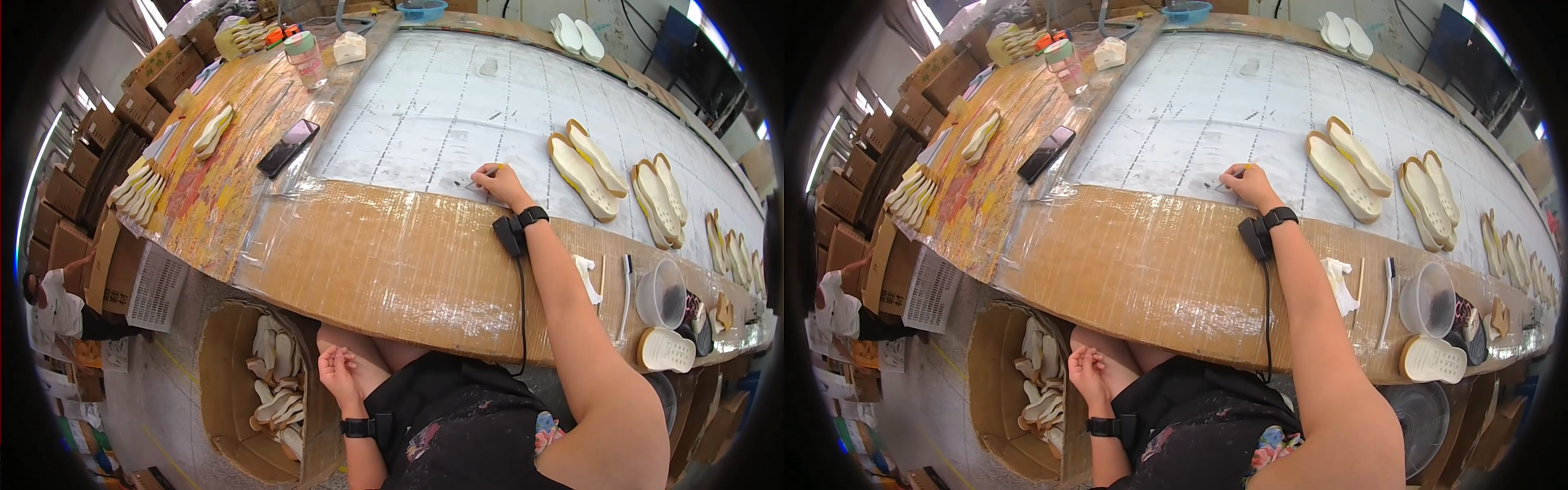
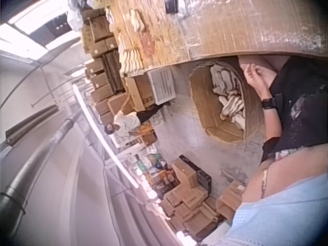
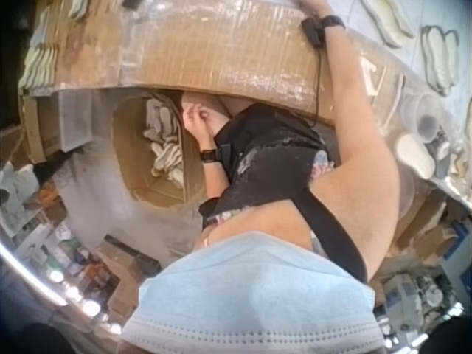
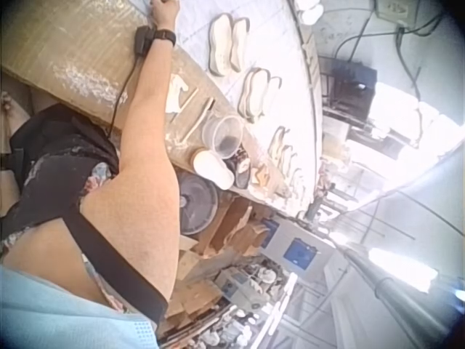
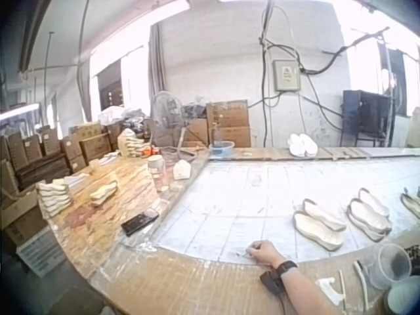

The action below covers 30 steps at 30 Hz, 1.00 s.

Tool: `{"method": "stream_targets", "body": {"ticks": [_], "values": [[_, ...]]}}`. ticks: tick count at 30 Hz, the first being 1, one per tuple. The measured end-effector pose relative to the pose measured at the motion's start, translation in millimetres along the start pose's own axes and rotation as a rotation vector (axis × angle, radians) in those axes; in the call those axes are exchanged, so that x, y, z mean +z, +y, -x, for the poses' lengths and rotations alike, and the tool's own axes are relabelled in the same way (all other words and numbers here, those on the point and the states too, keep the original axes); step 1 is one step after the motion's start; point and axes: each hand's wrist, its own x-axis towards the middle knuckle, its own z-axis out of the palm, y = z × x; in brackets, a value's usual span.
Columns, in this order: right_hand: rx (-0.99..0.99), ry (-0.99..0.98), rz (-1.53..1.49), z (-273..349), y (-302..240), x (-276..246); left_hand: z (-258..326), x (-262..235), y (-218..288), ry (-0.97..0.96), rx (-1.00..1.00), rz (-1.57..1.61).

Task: Inspecting and organizing shoe soles at a manufacturing station.

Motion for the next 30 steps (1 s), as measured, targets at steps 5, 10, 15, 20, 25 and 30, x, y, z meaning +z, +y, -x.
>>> {"method": "stream_targets", "body": {"ticks": [5, 10, 15, 20, 25, 30], "values": [[-0.001, 0.010, -0.011, 1, 4, -3, 3, 0, -3, -0.008, 0.008, -0.002], [0.023, 0.007, -0.008, 4, 3, -7, 7, 2, -5, -0.002, 0.010, -0.020], [0.010, 0.008, -0.027, 4, 7, -10, 12, 6, -3, 0.000, 0.012, -0.022], [0.012, 0.011, 0.000, 6, 7, -14, 14, 7, -6, 0.005, 0.019, -0.025], [-0.056, 0.035, -0.025, 5, 15, -15, 18, 8, -7, -0.007, 0.015, -0.011], [0.002, 0.031, -0.001, 8, 13, -19, 21, 10, -7, -0.003, 0.007, -0.012]]}}
